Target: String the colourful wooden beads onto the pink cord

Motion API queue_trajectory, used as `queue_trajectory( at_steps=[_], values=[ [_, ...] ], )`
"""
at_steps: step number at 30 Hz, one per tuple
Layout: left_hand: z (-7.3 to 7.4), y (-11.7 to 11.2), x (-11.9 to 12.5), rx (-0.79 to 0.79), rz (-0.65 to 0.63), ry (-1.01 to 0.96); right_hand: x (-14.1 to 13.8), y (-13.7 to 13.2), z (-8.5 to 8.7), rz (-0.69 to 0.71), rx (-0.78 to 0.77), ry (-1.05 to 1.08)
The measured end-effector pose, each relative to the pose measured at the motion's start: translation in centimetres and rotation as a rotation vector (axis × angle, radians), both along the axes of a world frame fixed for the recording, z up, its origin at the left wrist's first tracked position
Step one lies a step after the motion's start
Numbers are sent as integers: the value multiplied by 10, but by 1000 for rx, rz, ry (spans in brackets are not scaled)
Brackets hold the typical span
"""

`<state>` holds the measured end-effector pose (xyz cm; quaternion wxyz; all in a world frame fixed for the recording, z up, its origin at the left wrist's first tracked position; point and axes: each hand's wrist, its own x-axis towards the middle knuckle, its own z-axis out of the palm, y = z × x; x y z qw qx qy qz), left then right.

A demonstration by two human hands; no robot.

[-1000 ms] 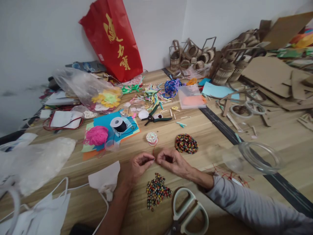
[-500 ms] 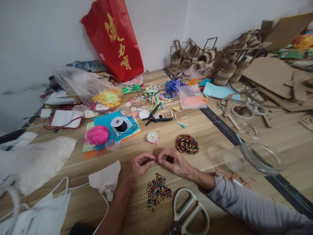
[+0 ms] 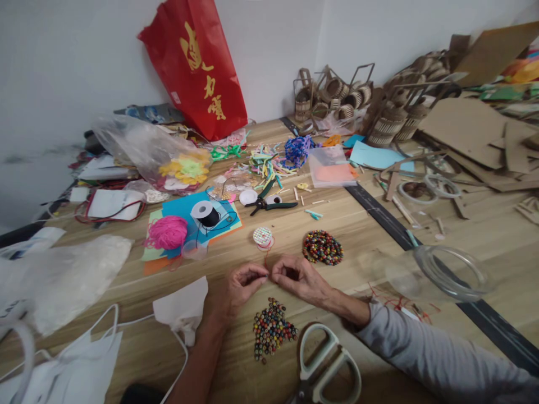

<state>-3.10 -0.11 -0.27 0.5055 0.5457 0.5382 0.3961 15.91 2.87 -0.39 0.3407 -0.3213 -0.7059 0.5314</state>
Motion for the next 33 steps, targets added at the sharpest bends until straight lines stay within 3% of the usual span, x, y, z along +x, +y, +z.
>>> queue_trajectory(
  at_steps=[16,24,33],
  values=[
    [2,0,3,81,-25,-57,-1,-1,-1,9,21,-17],
    [6,-2,5,-59,62,-104,0,0,0,38,42,-24],
    [7,-2,6,-53,53,-126,-1,-1,-2,35,40,-9]
  ],
)
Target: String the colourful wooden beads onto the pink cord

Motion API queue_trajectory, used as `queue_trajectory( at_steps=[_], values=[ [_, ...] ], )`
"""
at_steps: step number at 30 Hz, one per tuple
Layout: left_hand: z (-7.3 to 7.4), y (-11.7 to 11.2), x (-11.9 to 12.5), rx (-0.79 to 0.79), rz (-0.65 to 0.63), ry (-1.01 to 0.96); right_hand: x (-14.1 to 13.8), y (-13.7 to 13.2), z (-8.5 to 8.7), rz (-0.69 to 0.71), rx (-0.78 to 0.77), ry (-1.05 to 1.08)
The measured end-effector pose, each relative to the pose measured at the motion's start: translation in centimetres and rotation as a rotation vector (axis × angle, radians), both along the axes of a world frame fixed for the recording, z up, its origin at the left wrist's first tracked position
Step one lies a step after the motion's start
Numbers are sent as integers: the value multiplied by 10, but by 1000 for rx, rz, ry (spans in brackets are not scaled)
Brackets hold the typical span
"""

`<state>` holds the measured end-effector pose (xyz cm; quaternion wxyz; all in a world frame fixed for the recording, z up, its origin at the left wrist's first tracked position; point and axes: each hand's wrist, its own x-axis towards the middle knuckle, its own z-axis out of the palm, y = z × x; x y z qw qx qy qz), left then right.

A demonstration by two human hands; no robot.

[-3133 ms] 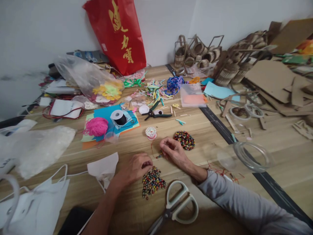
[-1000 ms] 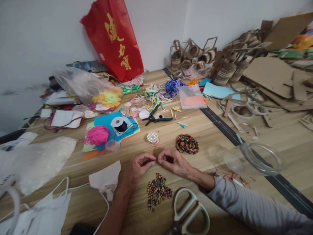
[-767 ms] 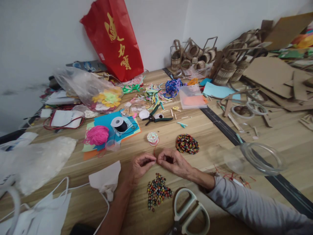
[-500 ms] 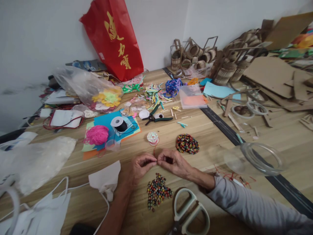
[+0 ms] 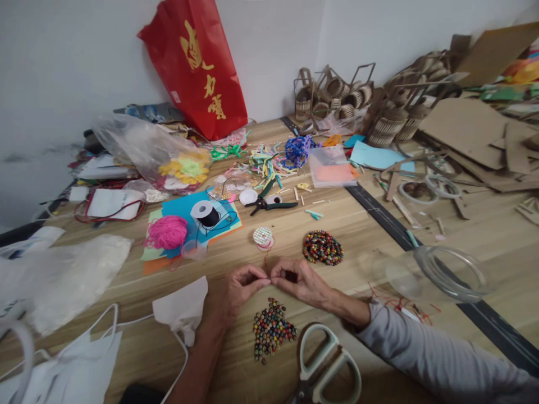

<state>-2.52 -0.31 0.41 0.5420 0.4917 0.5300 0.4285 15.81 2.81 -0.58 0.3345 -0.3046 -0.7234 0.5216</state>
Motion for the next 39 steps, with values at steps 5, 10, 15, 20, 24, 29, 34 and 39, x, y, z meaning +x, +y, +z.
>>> queue_trajectory(
  at_steps=[5,10,15,20,24,29,34,39],
  values=[
    [2,1,0,20,-52,-2,0,0,1,-23,-39,11],
    [4,0,-1,37,-65,82,0,-1,2,-41,-105,61],
    [5,1,-1,55,-55,102,-1,-3,3,26,-177,67],
    [5,2,1,54,-55,80,-3,-4,1,62,-241,98],
    [4,1,0,65,-61,87,-2,-3,0,45,-226,74],
    [2,-1,-2,61,-51,121,-1,-1,0,21,-202,41],
    [0,-2,-3,58,-23,156,0,-1,1,13,-143,28],
    [0,-3,-3,145,-82,258,0,-1,3,14,-151,48]
  ],
)
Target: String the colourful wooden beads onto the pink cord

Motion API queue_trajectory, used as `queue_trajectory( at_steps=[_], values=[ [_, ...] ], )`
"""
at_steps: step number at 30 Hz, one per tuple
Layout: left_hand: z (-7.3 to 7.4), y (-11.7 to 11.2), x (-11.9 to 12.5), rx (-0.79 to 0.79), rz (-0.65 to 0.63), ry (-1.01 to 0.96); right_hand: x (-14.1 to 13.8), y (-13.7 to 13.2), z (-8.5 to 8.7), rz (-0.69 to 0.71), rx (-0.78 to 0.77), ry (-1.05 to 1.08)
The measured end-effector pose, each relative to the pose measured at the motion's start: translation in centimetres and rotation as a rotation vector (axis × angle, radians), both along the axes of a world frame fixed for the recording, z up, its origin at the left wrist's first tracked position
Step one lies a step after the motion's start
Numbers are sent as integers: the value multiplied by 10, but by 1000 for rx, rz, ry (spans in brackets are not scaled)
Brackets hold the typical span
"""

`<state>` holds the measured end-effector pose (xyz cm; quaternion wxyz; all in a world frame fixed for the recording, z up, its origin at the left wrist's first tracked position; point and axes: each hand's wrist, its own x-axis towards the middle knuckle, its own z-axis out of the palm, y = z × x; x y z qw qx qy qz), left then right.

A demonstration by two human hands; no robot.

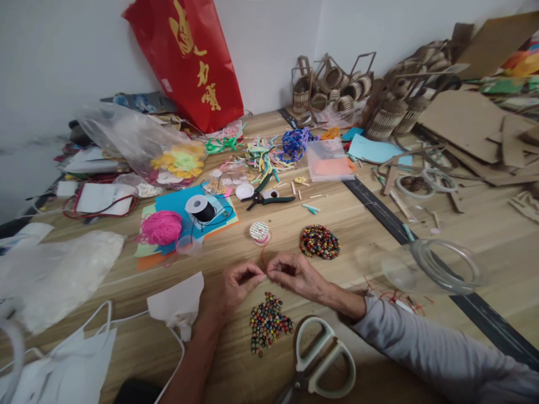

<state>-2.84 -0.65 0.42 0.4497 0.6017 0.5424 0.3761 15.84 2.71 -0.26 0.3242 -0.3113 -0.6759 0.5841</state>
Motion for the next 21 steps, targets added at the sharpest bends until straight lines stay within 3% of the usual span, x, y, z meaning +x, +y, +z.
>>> queue_trajectory(
  at_steps=[10,21],
  values=[
    [7,-1,-3,143,-377,268,-1,2,-5,-53,-190,141],
    [7,-2,-1,187,-427,408,-2,2,-6,-60,-204,147]
  ],
)
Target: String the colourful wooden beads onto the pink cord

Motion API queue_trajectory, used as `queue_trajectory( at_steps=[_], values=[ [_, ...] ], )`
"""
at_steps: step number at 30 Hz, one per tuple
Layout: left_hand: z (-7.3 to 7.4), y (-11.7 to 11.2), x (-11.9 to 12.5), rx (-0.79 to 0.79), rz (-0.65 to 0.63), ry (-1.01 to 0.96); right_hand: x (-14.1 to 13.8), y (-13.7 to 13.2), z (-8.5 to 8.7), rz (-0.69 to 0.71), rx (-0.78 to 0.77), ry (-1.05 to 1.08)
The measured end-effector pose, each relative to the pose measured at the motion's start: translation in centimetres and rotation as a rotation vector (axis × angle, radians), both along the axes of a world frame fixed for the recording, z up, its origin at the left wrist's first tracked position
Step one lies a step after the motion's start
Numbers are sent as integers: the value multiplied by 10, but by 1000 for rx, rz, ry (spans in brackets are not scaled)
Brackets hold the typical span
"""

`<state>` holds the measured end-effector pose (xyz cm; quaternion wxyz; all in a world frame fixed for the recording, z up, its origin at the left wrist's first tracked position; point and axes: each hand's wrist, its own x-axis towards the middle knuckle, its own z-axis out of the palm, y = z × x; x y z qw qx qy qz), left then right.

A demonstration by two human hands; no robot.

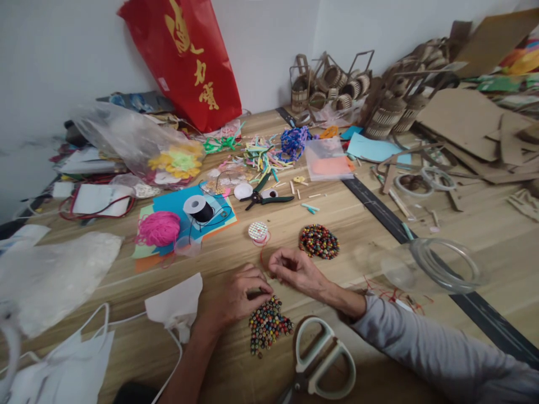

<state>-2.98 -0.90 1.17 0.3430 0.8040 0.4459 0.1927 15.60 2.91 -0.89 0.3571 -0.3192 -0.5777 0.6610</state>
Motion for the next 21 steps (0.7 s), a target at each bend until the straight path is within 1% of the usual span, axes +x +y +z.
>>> queue_trajectory(
  at_steps=[5,11,16,21],
  values=[
    [-2,0,2,67,3,0,1,0,3,10,17,-9],
    [-4,1,5,106,76,-68,1,0,3,6,13,-20],
    [-2,2,4,36,204,-171,0,0,2,-9,-6,-6],
    [-7,3,-2,-117,337,-320,0,1,1,-3,16,-18]
  ],
)
